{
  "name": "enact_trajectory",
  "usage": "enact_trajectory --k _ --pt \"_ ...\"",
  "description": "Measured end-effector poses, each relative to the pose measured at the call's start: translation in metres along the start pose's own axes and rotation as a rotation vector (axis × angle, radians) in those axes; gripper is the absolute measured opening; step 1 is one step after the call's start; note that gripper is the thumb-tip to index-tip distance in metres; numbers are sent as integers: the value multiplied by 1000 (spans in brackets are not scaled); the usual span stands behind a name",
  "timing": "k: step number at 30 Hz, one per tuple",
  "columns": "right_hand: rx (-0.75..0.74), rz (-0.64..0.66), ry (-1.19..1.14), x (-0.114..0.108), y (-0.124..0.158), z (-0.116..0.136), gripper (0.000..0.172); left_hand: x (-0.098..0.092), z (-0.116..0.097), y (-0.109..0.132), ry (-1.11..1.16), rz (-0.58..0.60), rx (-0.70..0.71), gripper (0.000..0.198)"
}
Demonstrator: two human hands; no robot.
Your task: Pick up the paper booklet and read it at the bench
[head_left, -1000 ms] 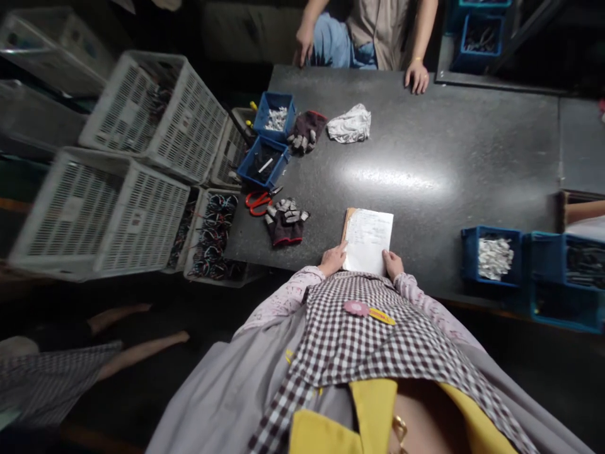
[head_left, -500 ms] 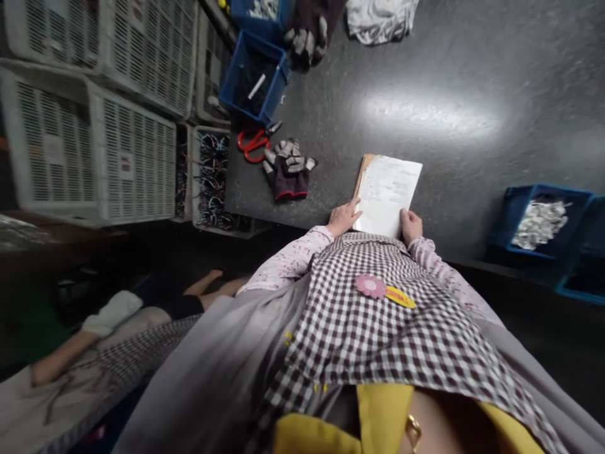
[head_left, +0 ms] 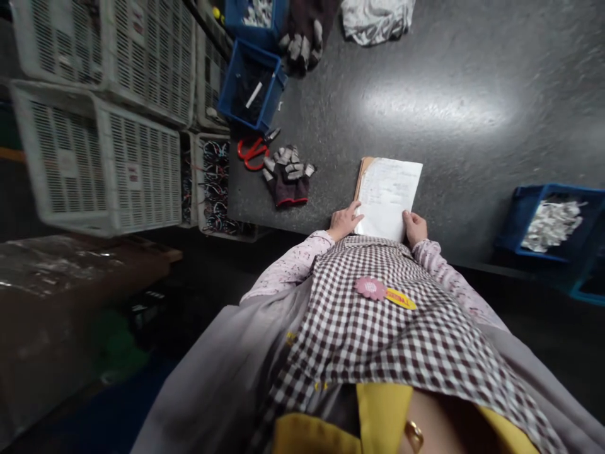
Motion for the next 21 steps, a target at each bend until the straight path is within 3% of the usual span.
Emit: enact_trajectory --k 21 --pt "-8 -23 37 -3 -6 -1 64 -2 2 -2 43 -19 2 46"
Point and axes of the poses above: each hand's wrist, its own y-axis away from the middle knuckle, its own x-axis out of the palm, z = x × y, the point moved 10 cm from there along -y, towards the middle knuckle, and after that the axes turned 7 degrees about x, right-handed, at the moved point
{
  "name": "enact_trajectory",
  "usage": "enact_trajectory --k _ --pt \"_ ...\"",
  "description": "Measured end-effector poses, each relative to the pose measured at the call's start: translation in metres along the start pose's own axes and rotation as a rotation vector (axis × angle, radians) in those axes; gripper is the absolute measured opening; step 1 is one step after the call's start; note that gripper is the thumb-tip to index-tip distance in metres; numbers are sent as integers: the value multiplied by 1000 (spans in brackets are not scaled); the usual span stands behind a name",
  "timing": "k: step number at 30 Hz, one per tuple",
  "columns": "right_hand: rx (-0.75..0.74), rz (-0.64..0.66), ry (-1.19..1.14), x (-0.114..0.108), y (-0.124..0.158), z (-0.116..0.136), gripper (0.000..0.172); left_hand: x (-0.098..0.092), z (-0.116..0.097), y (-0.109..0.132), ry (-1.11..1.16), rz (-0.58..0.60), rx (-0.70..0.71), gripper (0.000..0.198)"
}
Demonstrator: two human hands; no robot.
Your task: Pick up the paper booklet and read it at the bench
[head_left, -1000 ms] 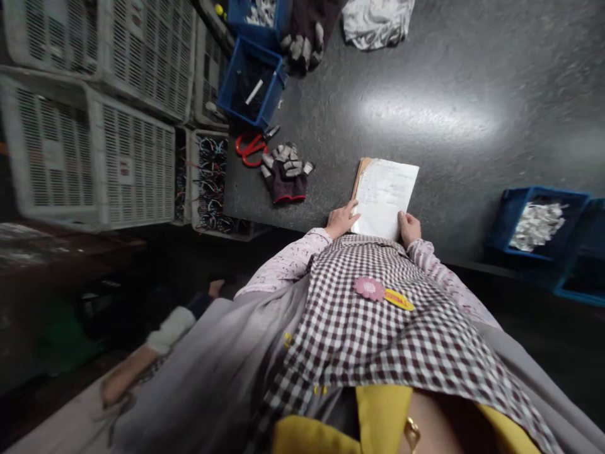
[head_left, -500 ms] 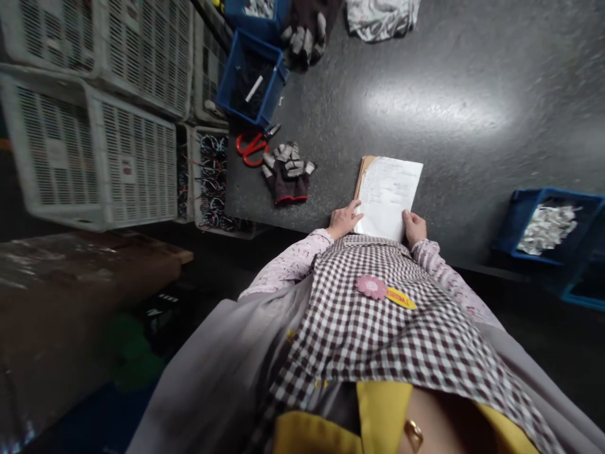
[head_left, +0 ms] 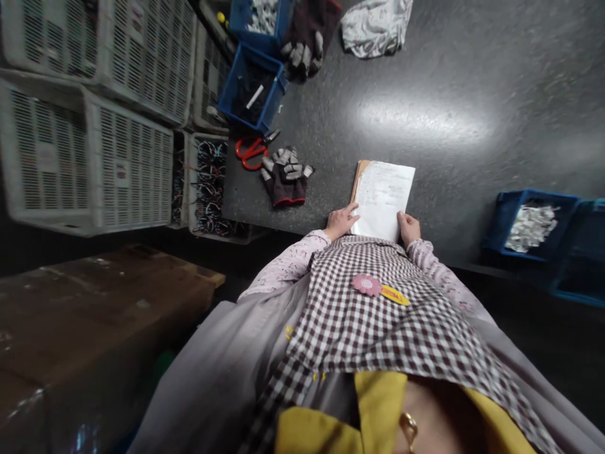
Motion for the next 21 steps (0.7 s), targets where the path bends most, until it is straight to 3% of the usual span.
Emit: enact_trajectory --k 9,21 --pt "-20 14 9 3 -3 2 68 5 0 1 32 -49 101 41" --pt "-11 5 -17 2 -5 -5 71 5 -3 1 -6 -22 146 46"
Point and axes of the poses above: each hand's wrist, its own y-axis away from the middle knuckle, its own x-axis out of the palm, z = x × y, the point moved 10 cm from there along -y, towards the middle knuckle, and after that the axes turned 7 degrees about x, right-handed, at the moved point
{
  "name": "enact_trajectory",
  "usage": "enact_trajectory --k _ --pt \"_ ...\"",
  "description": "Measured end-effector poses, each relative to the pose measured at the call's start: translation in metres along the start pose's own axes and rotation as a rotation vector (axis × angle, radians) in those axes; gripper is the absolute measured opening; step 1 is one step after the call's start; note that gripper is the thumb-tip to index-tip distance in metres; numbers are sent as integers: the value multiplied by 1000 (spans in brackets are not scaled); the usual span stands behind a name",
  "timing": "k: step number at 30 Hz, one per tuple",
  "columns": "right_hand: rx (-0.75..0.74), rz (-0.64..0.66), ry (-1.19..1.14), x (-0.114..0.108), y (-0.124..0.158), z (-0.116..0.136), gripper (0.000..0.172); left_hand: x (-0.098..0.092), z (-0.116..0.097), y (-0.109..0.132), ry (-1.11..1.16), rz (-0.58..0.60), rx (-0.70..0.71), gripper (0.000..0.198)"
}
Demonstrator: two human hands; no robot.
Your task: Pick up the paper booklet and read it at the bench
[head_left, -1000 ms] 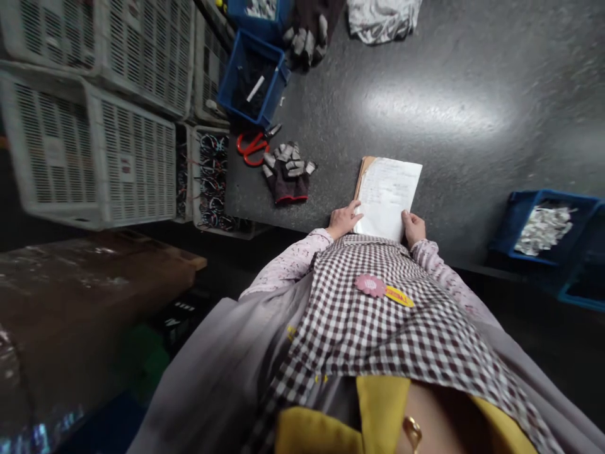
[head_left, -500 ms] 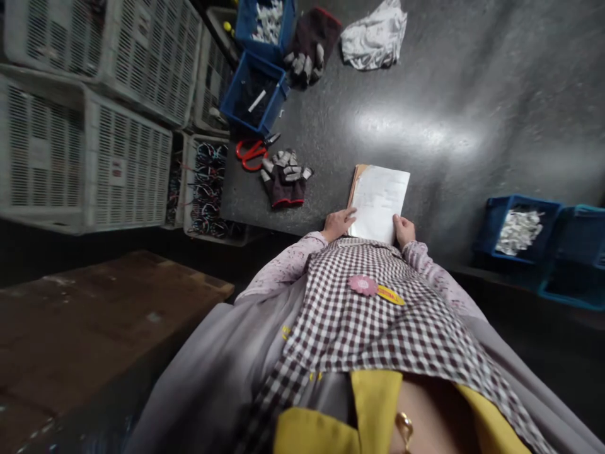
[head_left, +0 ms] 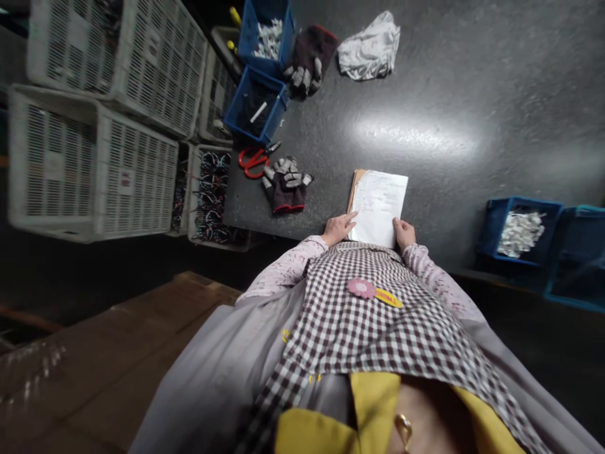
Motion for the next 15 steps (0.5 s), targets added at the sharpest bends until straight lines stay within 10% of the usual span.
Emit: enact_trajectory --k 15 --pt "4 20 78 0 -8 0 77 1 2 -2 86 -15 -5 42"
Point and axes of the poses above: each hand's wrist, its own y-axis away from the middle knuckle, its own x-axis out of the palm, z = x × y, the point moved 10 cm from there along -y, towards the middle knuckle, and after that the axes turned 7 degrees about x, right-handed, at the moved point
